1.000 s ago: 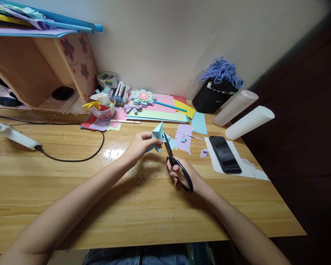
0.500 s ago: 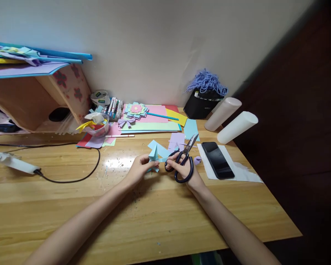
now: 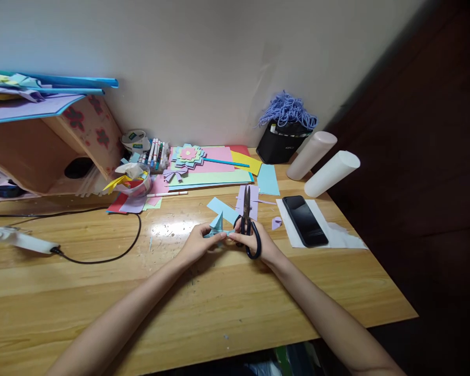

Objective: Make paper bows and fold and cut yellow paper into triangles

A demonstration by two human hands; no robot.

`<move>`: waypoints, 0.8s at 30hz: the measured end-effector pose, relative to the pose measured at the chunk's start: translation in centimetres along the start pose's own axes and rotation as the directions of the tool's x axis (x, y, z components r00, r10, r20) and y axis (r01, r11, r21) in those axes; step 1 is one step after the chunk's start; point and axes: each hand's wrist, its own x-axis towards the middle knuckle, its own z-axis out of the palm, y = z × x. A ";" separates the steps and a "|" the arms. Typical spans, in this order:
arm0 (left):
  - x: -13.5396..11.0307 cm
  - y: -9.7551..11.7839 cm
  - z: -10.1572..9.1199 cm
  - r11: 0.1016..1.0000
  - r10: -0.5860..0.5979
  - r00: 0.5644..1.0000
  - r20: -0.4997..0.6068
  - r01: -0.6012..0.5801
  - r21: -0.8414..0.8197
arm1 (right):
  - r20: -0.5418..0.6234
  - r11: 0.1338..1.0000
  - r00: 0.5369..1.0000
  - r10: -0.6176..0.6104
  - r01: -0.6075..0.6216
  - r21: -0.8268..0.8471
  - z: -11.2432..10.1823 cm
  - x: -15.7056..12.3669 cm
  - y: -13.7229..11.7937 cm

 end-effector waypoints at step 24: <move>0.6 -0.9 -0.2 0.978 -0.008 0.995 -0.095 -0.012 -0.207 | -0.211 0.929 0.969 -0.126 0.190 0.318 2.5 1.1 2.5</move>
